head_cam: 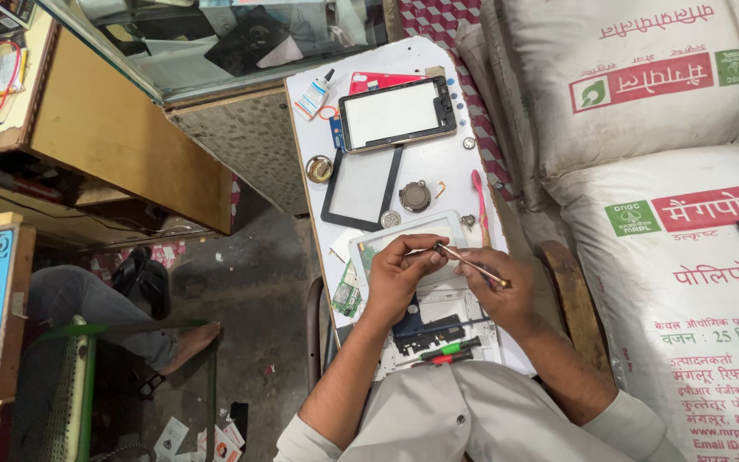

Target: The person sits at a cluttered repair bench and works on a small round electronic component, holding it in one hand while using a small screwdriver-like tool with the other hand to pry and work on its parts. They continue manipulating the component and tool over the disassembled phone parts on the bench.

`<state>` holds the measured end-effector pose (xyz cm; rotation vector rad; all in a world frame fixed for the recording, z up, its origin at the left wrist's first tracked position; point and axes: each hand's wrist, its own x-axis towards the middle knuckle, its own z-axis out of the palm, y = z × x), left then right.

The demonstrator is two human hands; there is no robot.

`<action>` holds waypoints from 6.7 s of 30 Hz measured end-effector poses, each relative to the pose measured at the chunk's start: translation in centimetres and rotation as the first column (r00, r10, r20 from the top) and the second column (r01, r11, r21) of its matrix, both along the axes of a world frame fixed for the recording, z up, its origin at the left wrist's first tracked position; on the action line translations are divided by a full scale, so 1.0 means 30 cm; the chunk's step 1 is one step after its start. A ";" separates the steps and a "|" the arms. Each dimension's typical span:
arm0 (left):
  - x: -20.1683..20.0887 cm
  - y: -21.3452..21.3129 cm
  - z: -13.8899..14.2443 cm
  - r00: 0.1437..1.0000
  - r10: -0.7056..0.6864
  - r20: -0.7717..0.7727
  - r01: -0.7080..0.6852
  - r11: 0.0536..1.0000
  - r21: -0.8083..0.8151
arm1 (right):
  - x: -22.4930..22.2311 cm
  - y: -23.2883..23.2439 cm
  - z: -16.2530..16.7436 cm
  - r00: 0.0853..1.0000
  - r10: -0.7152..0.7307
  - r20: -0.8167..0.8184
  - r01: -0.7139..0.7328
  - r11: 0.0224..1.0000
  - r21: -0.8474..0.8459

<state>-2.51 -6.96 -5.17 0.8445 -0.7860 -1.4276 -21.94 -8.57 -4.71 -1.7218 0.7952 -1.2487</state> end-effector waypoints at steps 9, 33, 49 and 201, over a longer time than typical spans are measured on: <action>0.006 -0.006 -0.050 0.999 0.034 -0.030 -0.037 0.994 -0.102 | 0.005 0.000 0.039 0.996 -0.040 -0.080 0.032 0.995 -0.099; 0.010 0.006 -0.018 0.999 -0.025 0.042 0.025 1.000 -0.018 | -0.009 -0.004 0.049 0.998 -0.037 -0.048 0.033 0.995 -0.091; 0.016 0.014 -0.025 0.996 -0.054 -0.077 0.053 0.998 -0.016 | 0.005 -0.007 0.068 0.991 -0.066 -0.115 0.045 0.983 -0.177; 0.003 0.015 -0.069 0.998 -0.049 0.047 0.049 0.999 -0.006 | 0.014 0.023 0.037 0.940 -0.168 -0.298 0.020 0.897 -0.442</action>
